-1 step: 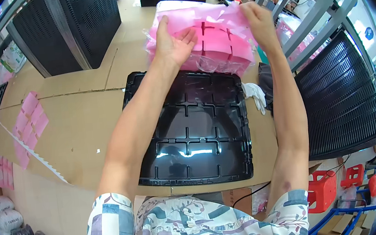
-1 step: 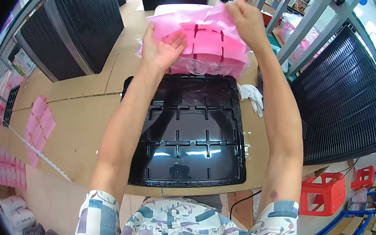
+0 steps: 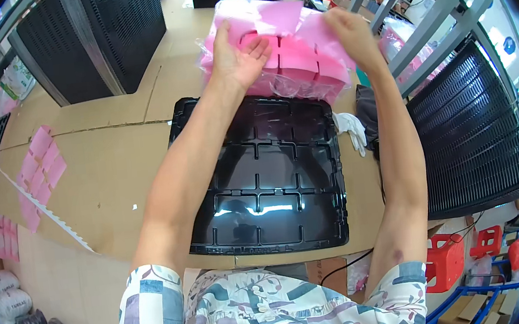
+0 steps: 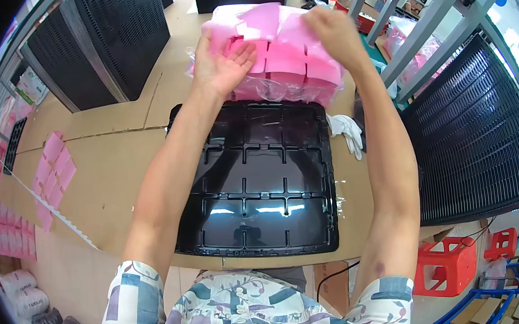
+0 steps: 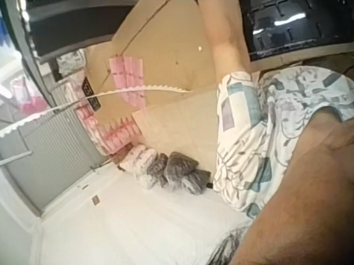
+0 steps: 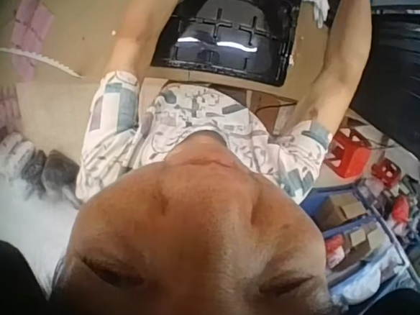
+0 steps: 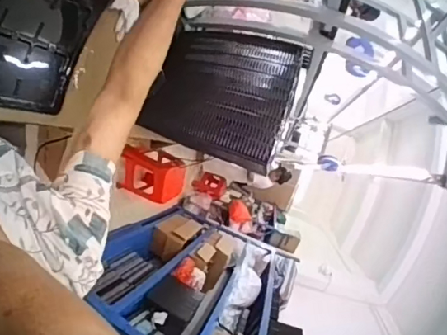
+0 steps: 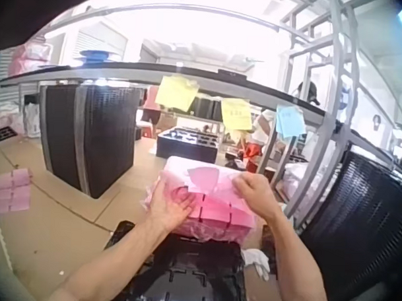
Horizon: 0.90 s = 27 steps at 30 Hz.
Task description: The person places pink foam inserts into black plastic trays, presses them down, and stacks the completed trays. They then peel small white adhesive labels from a strip and apply them to the trays before repeating the process with additional trays.
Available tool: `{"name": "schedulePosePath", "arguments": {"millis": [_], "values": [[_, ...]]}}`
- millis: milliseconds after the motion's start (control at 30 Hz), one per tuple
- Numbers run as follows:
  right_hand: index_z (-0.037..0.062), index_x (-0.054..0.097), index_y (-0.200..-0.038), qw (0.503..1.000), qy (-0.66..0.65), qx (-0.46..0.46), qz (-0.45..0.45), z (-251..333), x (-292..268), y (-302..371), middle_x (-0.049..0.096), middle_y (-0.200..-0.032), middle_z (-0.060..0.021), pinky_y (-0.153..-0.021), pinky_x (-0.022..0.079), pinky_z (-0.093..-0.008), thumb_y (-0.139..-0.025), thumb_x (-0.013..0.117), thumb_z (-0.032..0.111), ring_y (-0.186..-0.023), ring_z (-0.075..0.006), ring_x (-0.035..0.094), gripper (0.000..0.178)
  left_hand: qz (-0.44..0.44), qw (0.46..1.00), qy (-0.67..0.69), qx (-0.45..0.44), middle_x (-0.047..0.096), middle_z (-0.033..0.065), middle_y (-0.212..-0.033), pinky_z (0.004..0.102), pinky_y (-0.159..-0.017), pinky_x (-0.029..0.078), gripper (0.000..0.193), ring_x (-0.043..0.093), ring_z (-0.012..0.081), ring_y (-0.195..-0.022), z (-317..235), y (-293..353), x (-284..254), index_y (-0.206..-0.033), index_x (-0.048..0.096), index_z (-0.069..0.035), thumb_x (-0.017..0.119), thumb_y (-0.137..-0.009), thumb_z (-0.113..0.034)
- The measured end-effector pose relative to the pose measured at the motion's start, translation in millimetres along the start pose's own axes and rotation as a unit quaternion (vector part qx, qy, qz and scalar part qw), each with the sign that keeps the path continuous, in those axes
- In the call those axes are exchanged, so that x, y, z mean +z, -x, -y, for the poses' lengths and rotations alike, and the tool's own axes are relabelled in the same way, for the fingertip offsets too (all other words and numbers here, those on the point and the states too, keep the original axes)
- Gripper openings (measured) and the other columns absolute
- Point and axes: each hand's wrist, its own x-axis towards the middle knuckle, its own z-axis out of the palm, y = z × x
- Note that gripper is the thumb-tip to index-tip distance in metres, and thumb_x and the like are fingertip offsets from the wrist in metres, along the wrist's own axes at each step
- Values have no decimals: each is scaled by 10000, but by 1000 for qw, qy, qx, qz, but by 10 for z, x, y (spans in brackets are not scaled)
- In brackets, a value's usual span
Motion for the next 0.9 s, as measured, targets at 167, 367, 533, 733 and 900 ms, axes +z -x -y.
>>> {"name": "schedulePosePath", "arguments": {"millis": [167,367,533,733,900], "values": [[-8,635,-843,982,156,-72,84,-2,64,407,630,-808,-194,-658,461,-418,-928,639,221,-744,-346,603,244,2,998,-64,-6,533,267,-1259,577,-1019,485,624,539,442,-1239,-194,155,22,-1341,396,52,631,-947,-371],[54,624,-1143,937,297,-177,-39,289,240,984,647,-1124,-120,-939,430,-432,-868,717,321,-1063,-320,592,395,55,970,-233,51,602,249,-1261,522,-956,570,344,637,350,-1156,-479,418,310,-1312,444,66,438,-1033,-134],[63,587,-1253,902,373,-179,-125,133,207,1006,620,-1208,-122,-995,399,-436,-808,729,162,-1151,-317,558,477,87,984,-147,52,525,277,-1356,517,-1033,532,387,571,391,-1240,-656,535,372,-1381,361,70,415,-1045,-113],[67,664,-999,917,353,-183,2,326,158,1365,668,-957,-84,-849,486,-427,-751,641,-19,-928,-317,628,264,-16,956,-288,-48,633,120,-1176,341,-767,563,289,653,207,-985,-329,1306,-456,-1247,530,-2,503,-1014,-171],[56,649,-1148,910,386,-145,-46,521,78,1731,674,-1077,-146,-943,480,-434,-824,647,83,-1036,-343,631,325,-49,947,-306,-83,644,27,-988,252,-595,454,234,599,87,-814,-317,1760,-909,-1153,577,-41,591,-987,-206]]}}
